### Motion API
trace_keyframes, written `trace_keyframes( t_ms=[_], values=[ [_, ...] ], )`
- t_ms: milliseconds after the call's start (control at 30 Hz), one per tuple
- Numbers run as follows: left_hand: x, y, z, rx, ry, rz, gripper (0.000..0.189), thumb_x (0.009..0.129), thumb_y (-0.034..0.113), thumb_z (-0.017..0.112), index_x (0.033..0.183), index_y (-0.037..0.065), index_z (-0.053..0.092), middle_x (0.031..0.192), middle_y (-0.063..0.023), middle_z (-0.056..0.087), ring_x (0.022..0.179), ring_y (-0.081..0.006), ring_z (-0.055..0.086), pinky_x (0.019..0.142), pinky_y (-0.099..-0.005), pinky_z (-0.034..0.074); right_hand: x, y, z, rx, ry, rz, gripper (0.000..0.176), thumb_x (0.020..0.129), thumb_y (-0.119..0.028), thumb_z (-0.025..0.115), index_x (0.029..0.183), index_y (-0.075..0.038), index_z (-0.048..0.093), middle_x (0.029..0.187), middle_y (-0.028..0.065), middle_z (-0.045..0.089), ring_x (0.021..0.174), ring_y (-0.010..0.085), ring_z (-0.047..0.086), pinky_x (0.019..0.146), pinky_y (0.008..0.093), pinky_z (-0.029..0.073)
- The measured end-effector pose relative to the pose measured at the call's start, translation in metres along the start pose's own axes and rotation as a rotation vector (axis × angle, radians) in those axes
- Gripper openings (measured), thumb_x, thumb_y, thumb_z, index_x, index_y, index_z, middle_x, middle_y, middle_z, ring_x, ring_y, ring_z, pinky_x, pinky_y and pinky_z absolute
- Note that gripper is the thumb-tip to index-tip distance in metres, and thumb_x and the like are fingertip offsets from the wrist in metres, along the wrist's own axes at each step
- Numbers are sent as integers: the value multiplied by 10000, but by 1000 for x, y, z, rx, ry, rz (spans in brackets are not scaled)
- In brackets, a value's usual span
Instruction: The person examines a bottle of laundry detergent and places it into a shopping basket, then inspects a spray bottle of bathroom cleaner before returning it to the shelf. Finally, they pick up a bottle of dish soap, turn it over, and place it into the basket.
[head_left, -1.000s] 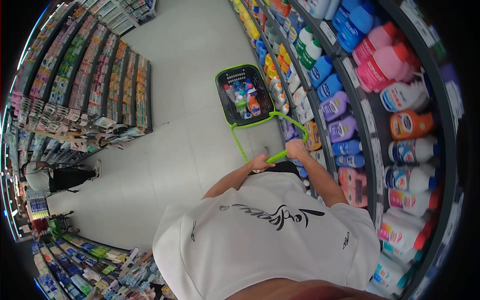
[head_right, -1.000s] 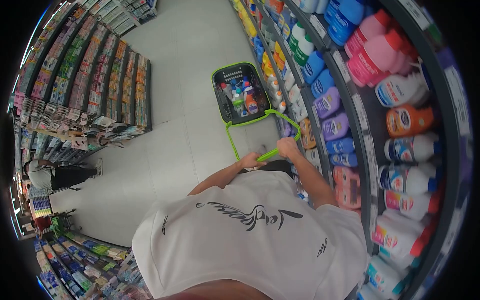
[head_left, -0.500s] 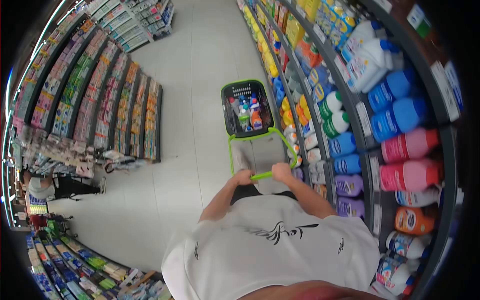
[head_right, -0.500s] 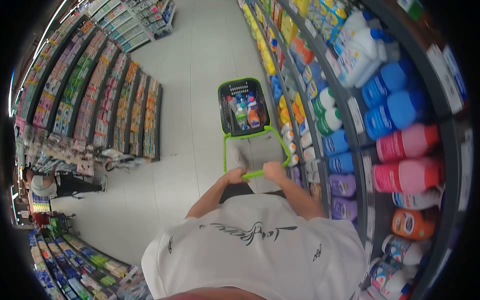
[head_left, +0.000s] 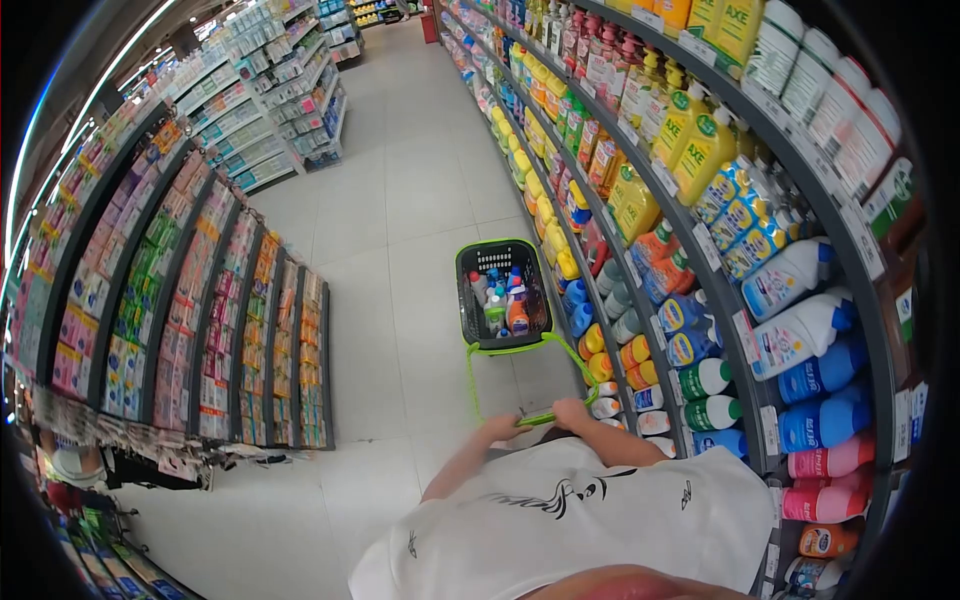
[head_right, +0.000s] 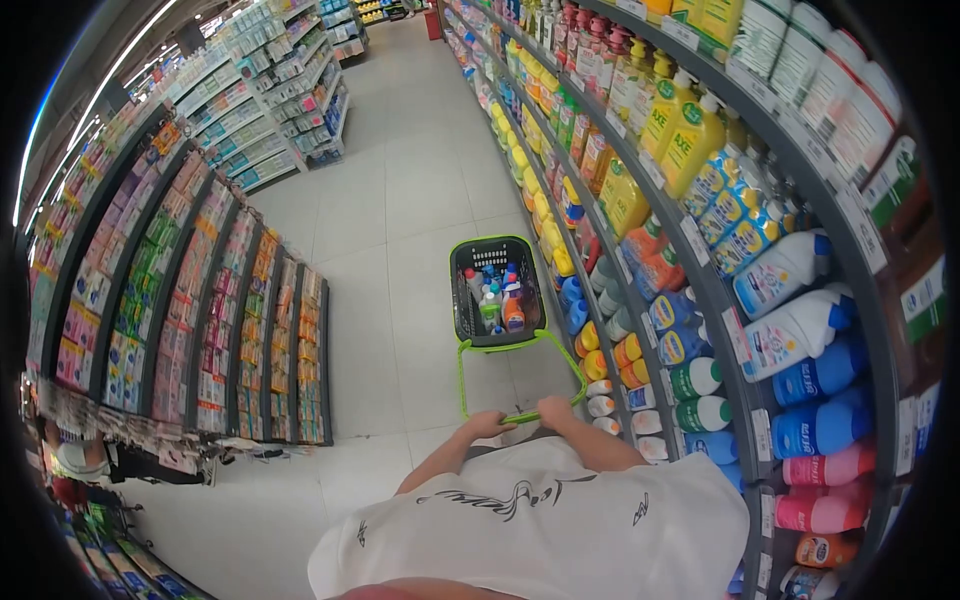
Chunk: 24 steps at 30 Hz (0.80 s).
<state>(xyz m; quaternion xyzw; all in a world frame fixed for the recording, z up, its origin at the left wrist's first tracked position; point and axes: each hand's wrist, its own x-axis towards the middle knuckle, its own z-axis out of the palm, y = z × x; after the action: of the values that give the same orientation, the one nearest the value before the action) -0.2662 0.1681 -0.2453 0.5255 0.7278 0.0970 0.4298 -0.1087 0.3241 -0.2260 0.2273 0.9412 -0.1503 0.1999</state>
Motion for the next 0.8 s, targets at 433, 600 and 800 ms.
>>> trace_keyframes(
  t_ms=[433,600,800],
  values=[
    [137,-70,-99,19,-13,19,624,847,616,470,921,19,637,914,-244,634,883,-405,605,776,-483,464,169,39,-48,-45,38,75,127,664,-182,655,752,-110,714,785,137,681,764,300,668,670,419,530],
    [196,-67,-178,-10,52,24,634,840,609,493,879,-5,643,840,-235,639,846,-387,617,746,-469,476,249,74,-115,-65,-16,45,136,671,-169,640,750,-89,716,786,142,681,757,296,670,670,412,532],
    [283,-75,-271,-74,48,-26,611,855,601,475,906,11,625,862,-226,639,842,-396,609,749,-472,463,364,122,-168,-90,-58,49,146,673,-159,625,744,-64,711,818,161,681,772,305,674,652,413,533]
  ],
)
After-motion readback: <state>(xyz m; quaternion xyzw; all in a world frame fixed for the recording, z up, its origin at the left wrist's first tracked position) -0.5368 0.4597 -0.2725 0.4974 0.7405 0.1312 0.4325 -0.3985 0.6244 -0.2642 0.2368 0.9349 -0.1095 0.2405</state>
